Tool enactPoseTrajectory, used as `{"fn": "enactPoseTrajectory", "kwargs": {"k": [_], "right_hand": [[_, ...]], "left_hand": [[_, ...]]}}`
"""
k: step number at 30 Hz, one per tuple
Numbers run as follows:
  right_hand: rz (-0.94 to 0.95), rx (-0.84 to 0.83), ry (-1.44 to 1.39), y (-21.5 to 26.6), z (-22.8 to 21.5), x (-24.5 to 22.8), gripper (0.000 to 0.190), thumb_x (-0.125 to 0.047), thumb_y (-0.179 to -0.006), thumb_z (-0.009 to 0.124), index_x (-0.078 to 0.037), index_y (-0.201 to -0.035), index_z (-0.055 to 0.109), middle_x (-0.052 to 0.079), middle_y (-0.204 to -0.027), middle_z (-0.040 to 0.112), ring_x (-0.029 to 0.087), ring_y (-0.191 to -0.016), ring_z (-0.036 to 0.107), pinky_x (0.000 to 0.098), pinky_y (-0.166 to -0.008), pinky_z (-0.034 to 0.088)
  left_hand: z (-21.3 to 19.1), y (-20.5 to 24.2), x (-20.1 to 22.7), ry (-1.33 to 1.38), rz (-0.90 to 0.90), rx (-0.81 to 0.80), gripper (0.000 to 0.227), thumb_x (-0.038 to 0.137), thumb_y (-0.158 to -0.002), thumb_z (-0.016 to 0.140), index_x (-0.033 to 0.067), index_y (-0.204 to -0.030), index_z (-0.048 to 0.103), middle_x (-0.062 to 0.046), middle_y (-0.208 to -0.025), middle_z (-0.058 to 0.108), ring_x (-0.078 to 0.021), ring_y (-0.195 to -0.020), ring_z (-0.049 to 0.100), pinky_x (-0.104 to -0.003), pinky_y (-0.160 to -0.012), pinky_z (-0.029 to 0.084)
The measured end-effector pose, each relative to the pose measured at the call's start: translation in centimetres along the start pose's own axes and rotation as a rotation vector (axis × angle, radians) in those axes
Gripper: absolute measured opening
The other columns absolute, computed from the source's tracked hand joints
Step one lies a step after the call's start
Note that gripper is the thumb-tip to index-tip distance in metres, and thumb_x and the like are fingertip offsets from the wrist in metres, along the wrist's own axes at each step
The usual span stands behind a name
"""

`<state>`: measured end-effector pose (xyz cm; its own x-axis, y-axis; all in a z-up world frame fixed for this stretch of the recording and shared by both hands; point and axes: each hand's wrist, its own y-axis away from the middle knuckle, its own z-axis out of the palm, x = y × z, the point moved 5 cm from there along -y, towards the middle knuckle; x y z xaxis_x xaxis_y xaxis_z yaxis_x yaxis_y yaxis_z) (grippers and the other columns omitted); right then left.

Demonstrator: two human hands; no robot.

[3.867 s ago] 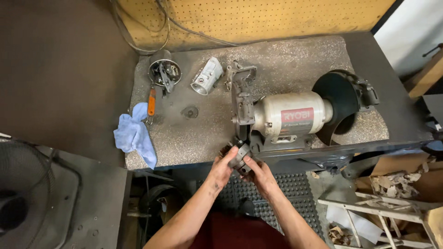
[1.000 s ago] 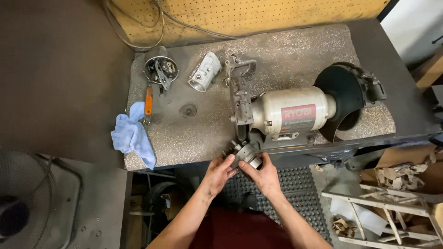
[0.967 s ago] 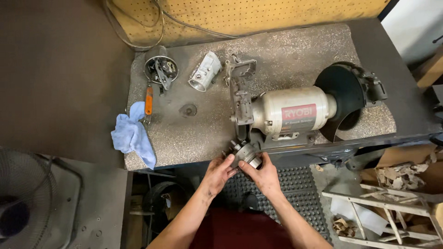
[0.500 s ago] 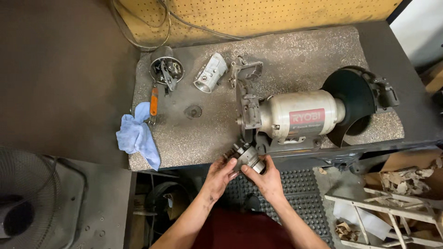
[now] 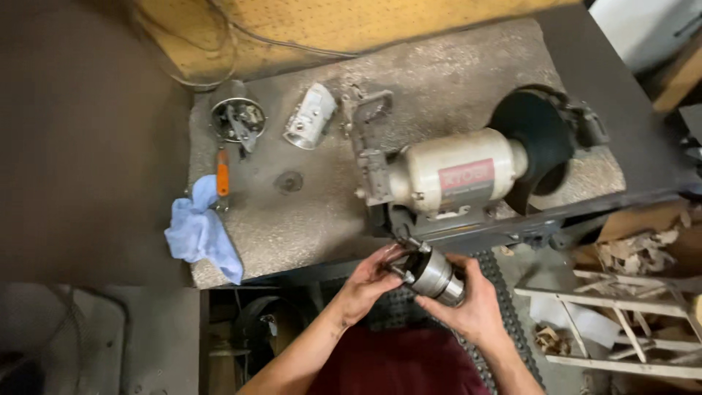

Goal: The person picks up a cylindrical metal part and inserts it into a larger housing component, then fits a triangular plate over the end and presses it into place by hand.

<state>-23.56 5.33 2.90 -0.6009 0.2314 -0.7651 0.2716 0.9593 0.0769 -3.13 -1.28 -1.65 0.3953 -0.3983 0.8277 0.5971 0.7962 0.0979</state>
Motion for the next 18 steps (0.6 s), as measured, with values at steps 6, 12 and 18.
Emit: {"fn": "enactPoseTrajectory", "kwargs": {"k": [6, 12, 18], "right_hand": [[0.036, -0.022, -0.007, -2.4, -5.7, 4.1, 0.097, -0.047, -0.054, 0.100, -0.018, -0.134, 0.054, 0.003, -0.124, 0.076, 0.020, -0.110, 0.076, 0.0346, -0.093, 0.055], [-0.064, -0.035, -0.061, -6.5, -14.3, 9.0, 0.092, -0.047, -0.058, 0.097, -0.016, -0.135, 0.058, 0.002, -0.126, 0.076, 0.015, -0.113, 0.071, 0.0322, -0.097, 0.053], [-0.063, -0.268, 0.091, -10.9, -19.4, 11.1, 0.085, -0.044, -0.060, 0.097, -0.022, -0.134, 0.060, -0.002, -0.127, 0.077, 0.015, -0.114, 0.074, 0.0299, -0.097, 0.051]], "left_hand": [[6.6, -5.3, -0.5, 0.000, -0.002, -0.058, 0.068, 0.013, -0.090, 0.075, 0.0054, -0.153, 0.049, -0.008, -0.155, 0.056, -0.0176, -0.144, 0.049, -0.033, -0.119, 0.040], [12.3, -11.8, -6.4, 0.113, 0.025, -0.013, 0.059, 0.004, -0.091, 0.077, 0.0107, -0.146, 0.057, -0.011, -0.149, 0.062, -0.0183, -0.133, 0.059, -0.033, -0.110, 0.049], [16.1, -15.0, -11.4, 0.193, -0.067, 0.097, 0.062, 0.014, -0.087, 0.079, 0.0032, -0.144, 0.057, -0.011, -0.142, 0.067, -0.0201, -0.118, 0.068, -0.036, -0.095, 0.060]]}}
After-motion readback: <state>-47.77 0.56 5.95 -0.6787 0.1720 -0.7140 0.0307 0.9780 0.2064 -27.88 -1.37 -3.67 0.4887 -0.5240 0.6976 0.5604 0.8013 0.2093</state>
